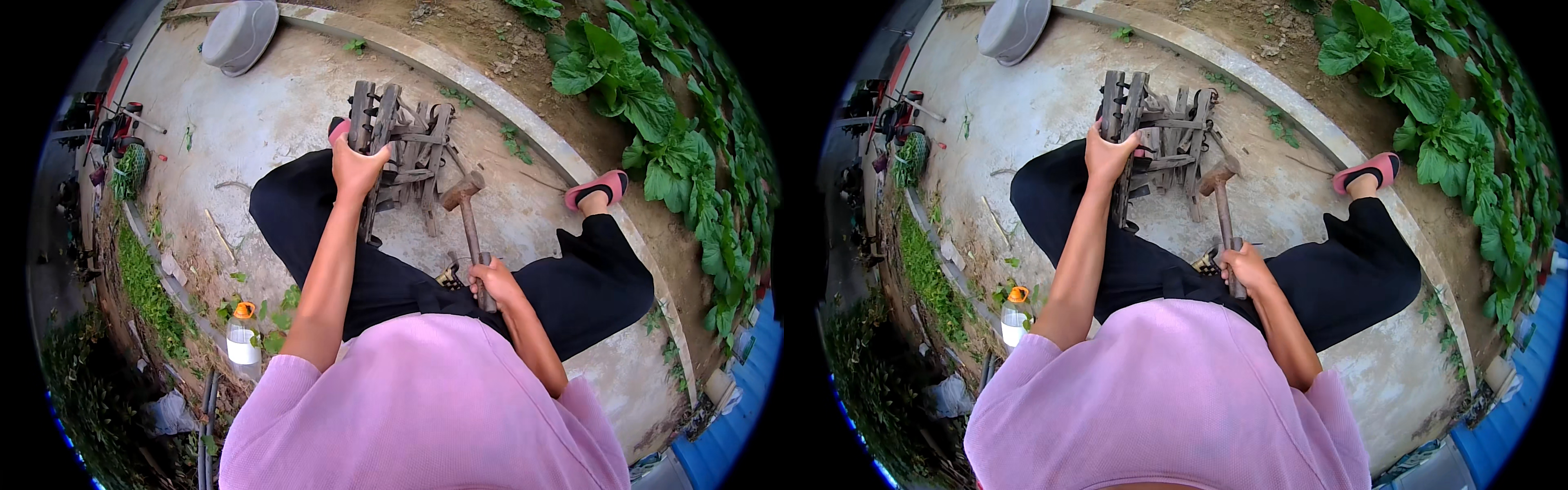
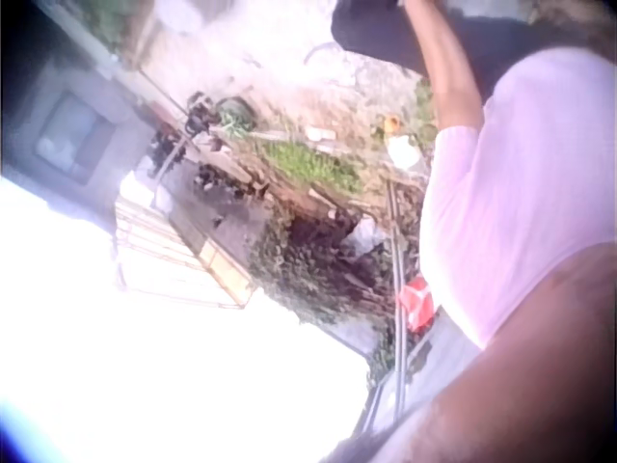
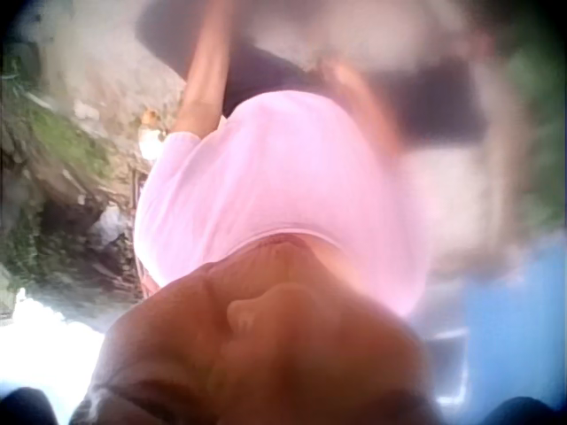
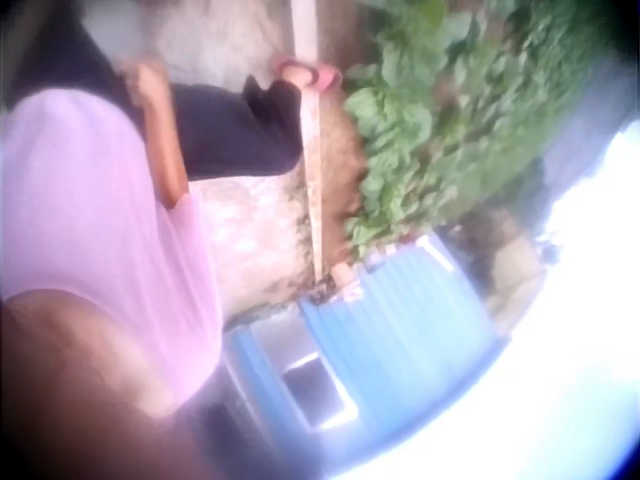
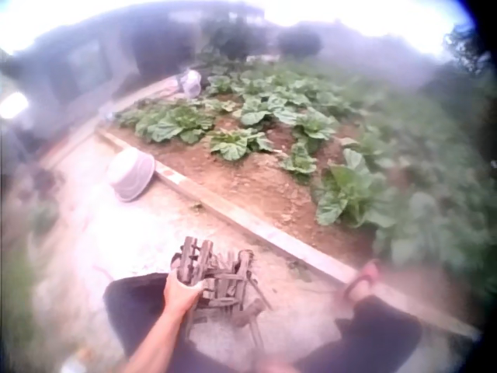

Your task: The person sits on the ground and uses a hammer to strike a wooden frame with metal bands, attempting to adjust or repair it. They repeatedly reposition the frame and strike different sections with the hammer.

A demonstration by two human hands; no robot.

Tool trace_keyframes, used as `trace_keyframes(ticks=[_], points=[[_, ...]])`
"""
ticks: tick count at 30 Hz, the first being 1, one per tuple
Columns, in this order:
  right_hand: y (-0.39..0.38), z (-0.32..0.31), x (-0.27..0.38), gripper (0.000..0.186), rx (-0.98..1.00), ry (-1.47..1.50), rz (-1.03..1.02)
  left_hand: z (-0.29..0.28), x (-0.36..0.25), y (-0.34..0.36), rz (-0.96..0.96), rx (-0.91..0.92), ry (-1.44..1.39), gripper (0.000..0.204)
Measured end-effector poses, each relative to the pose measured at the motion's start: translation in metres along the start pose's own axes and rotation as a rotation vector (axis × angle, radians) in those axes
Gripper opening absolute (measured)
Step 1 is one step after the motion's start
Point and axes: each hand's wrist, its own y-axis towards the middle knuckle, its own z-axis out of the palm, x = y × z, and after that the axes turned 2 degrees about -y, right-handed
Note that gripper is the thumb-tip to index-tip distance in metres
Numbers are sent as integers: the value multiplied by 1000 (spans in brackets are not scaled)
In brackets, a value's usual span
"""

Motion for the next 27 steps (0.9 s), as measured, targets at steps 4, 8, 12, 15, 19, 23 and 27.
trace_keyframes(ticks=[4,8,12,15,19,23,27], points=[[-18,-36,9,8,-174,102,-23,-3,-49,-1,73,48,-38,77],[-17,-57,4,5,-294,214,-37,27,-76,8,187,117,-75,78],[-17,-58,0,6,-342,315,-37,82,-62,24,248,154,-188,78],[-13,-60,-4,8,-343,318,-17,97,-80,33,336,211,-77,85],[-4,-59,-6,9,-317,326,18,101,-104,46,381,326,111,93],[-2,-56,-4,9,-316,314,50,84,-95,53,379,299,31,86],[-1,-59,-14,7,-308,320,43,25,-73,62,327,26,-53,78]])
